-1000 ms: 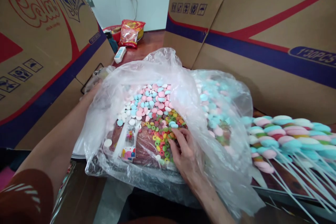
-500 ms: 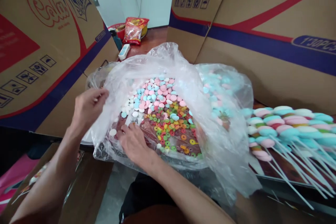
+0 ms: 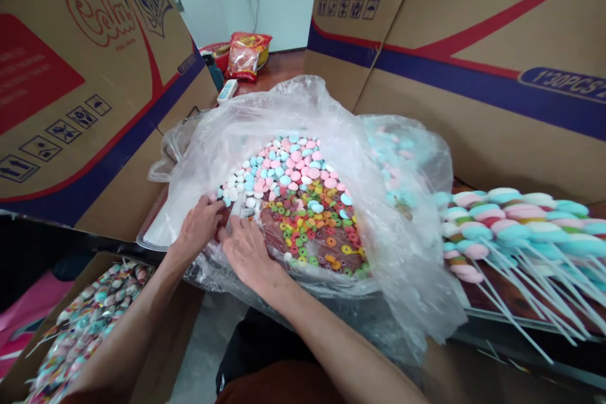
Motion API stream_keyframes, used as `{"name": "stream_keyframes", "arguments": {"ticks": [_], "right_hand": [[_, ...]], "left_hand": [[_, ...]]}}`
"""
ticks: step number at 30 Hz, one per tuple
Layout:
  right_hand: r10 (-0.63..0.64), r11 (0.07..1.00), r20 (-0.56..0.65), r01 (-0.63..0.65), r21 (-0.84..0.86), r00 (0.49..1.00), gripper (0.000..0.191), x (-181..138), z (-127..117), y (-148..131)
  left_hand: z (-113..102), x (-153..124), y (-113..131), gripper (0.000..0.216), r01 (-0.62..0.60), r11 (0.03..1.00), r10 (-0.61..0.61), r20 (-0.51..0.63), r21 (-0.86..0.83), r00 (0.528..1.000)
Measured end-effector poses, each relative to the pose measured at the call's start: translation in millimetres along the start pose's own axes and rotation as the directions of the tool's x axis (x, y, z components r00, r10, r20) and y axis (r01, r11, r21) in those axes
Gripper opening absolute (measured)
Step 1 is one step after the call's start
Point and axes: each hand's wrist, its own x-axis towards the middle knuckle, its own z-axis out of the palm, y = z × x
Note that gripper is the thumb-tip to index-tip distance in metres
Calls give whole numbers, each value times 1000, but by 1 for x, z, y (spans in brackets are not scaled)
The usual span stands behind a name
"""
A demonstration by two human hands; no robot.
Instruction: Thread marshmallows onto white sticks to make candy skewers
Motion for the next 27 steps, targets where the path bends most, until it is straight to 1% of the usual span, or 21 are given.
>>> {"name": "stream_keyframes", "arguments": {"ticks": [3,5,7,9,10,11,12,13,14,15,16,17,19,21,23,24,25,26,27], "right_hand": [[-75,997,69,77,-22,995,24,0,-11,-3],[-111,994,80,111,9,991,25,-1,-18,-1],[-124,991,69,121,51,990,24,-2,-19,2],[-126,986,55,119,116,990,25,-1,-15,7],[-117,981,42,109,160,992,26,0,-11,10],[-97,973,23,90,211,995,26,1,-6,12],[-64,962,-6,63,267,998,26,2,-1,14],[-19,943,-46,33,330,999,26,2,3,16],[31,917,-94,9,399,995,25,2,7,18],[83,882,-142,-6,471,986,25,1,9,19],[135,840,-182,-15,542,974,25,0,11,20],[185,797,-207,-24,604,961,25,-1,11,21],[265,714,-193,-58,698,945,24,-5,9,23],[322,630,-121,-117,768,939,23,-8,8,24],[348,542,-55,-153,826,936,21,-11,9,25],[355,506,-34,-162,847,934,19,-11,10,26],[359,484,-23,-165,859,933,16,-12,12,26],[358,476,-18,-166,864,934,13,-12,13,26],[351,478,-17,-164,863,936,12,-12,14,26]], "left_hand": [[-3,4,-3,24,-41,999,40,30,26,999],[1,7,-8,23,-63,998,63,-2,-27,998],[5,11,-14,22,-79,987,73,-44,-143,996],[8,15,-20,20,-73,930,59,-50,-359,997],[8,16,-22,18,-49,864,39,-30,-501,999],[8,17,-24,17,-5,764,10,5,-646,1000],[7,17,-25,18,53,633,-19,53,-772,998],[6,16,-25,23,110,491,-40,103,-864,994],[5,15,-25,29,156,356,-48,148,-921,988],[3,14,-24,35,189,243,-49,182,-951,982],[2,11,-23,39,209,156,-48,204,-965,978],[0,9,-21,43,219,93,-51,215,-971,975],[-5,1,-19,46,208,24,-75,206,-978,976],[-11,-6,-22,47,154,20,-117,150,-988,982],[-19,-9,-32,44,48,90,-194,30,-995,981],[-23,-9,-39,41,-16,151,-251,-54,-988,966],[-28,-6,-49,38,-78,225,-315,-149,-971,937],[-33,-1,-59,35,-128,310,-375,-245,-942,894],[-39,6,-69,32,-160,399,-424,-337,-903,841]]}}
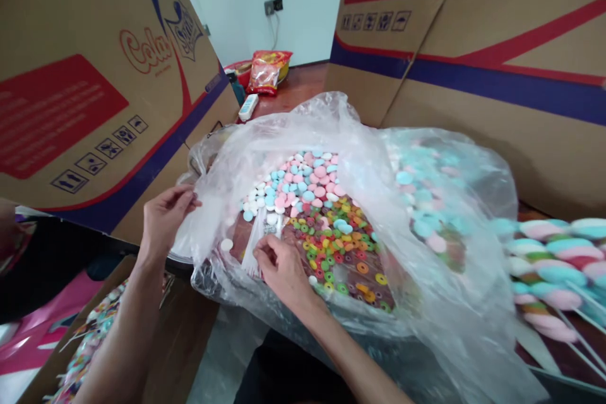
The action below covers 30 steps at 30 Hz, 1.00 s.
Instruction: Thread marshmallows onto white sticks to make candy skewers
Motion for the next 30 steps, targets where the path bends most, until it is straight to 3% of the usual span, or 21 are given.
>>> {"name": "stream_keyframes", "arguments": {"ticks": [3,5,8,12,15,19,20,22,25,27,30], "right_hand": [[-31,999,21,31,-20,999,11,-1,1,2],[-54,998,20,55,-28,998,12,-3,1,4],[-51,999,6,51,8,999,13,-6,3,10],[10,984,7,-11,176,1000,10,-8,8,21],[107,935,-16,-95,342,994,14,-6,10,17],[254,824,47,-242,513,966,28,-10,3,-11],[288,788,80,-284,546,954,32,-13,-1,-19],[344,725,151,-364,585,927,41,-22,-10,-33],[393,673,217,-440,595,894,42,-45,-27,-43],[418,657,216,-458,598,882,34,-63,-41,-41],[479,714,97,-451,536,872,22,-88,-65,-31]], "left_hand": [[-7,45,1,28,-151,950,186,-107,274,977],[1,76,3,26,-212,857,257,-31,470,966],[27,118,3,26,-186,699,115,148,690,982],[58,151,-5,20,-113,637,9,139,763,990],[61,153,-9,28,-118,623,12,142,773,990],[48,121,3,27,-200,653,89,188,730,978],[45,107,9,25,-247,709,180,169,661,969],[43,70,23,24,-321,807,309,109,495,945],[54,5,37,23,-416,839,415,83,350,906],[72,-33,35,19,-420,878,353,283,231,892],[107,-68,18,20,-465,871,325,524,159,787]]}}
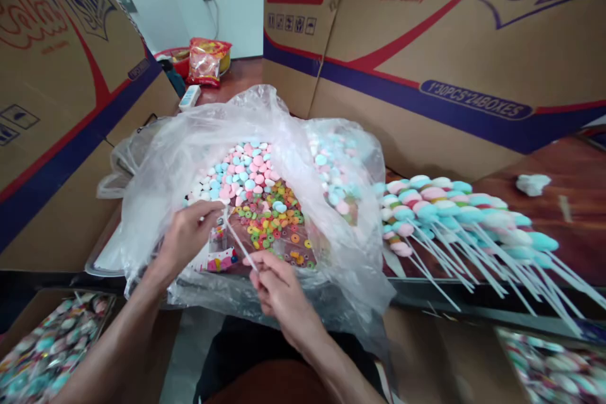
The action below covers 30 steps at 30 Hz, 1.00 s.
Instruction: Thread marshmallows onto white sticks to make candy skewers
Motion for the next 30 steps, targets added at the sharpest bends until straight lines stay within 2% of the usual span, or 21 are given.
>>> {"name": "stream_keyframes", "arguments": {"ticks": [2,3,6,8,13,16,20,26,28,30], "right_hand": [[-109,975,-125,82,-207,986,26,-9,-21,3],[-194,930,-172,125,-346,966,29,-13,-31,4],[-441,695,-240,160,-701,865,30,-18,-55,7],[-506,569,-242,109,-815,828,27,-17,-65,9],[-513,402,-213,13,-916,832,24,-5,-68,16],[-528,364,-193,15,-931,827,25,-1,-66,17],[-536,351,-153,54,-935,830,22,-3,-67,15],[-523,423,-180,70,-904,833,19,-6,-66,7],[-530,442,-181,88,-893,829,18,-6,-65,6],[-545,455,-179,110,-884,819,18,-4,-64,6]], "left_hand": [[24,0,-5,23,-11,999,8,71,46,997],[33,2,-8,24,-3,997,-4,88,77,996],[48,10,-14,26,26,988,-40,88,152,995],[54,18,-15,29,38,982,-49,55,183,997],[70,40,-18,29,93,958,-99,10,271,995],[74,44,-23,35,91,954,-98,10,285,995],[67,36,-29,36,86,971,-95,32,224,995],[59,30,-35,22,172,983,-173,-15,-57,985],[59,33,-31,22,109,993,-110,-19,-44,994],[61,39,-26,26,-7,999,7,4,53,1000]]}}
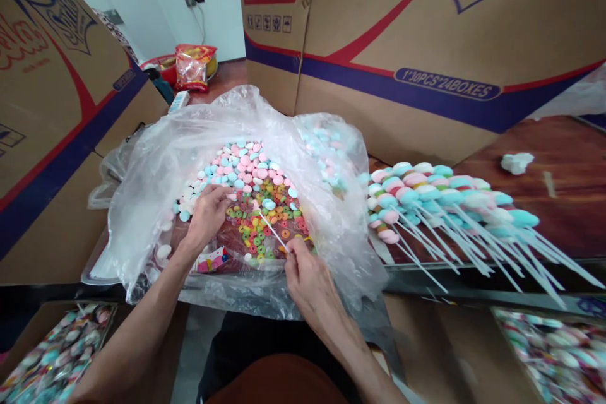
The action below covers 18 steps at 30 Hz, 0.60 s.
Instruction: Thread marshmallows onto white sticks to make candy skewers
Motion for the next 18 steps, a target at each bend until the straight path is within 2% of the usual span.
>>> {"name": "stream_keyframes", "arguments": {"ticks": [5,7,9,12,14,16,18], "right_hand": [[-6,999,-19,7,54,1000,19,1,4,0],[-13,997,-12,14,73,1000,18,2,4,0],[-22,996,-1,22,84,1000,18,3,2,-1],[-10,995,14,8,97,1000,18,3,0,-3],[20,993,35,-23,116,999,19,2,-2,-4],[50,990,61,-57,132,997,21,2,-3,-5],[59,988,74,-69,141,996,23,2,-4,-6]], "left_hand": [[6,16,8,32,-239,950,208,164,200,964],[10,20,7,32,-279,937,237,207,209,949],[12,23,7,32,-262,946,225,198,191,954],[12,23,11,25,-120,991,116,79,51,990],[6,18,16,16,46,985,-42,30,-169,999],[-3,7,22,14,244,872,-213,120,-425,970],[-12,-7,26,21,429,705,-301,309,-564,902]]}}
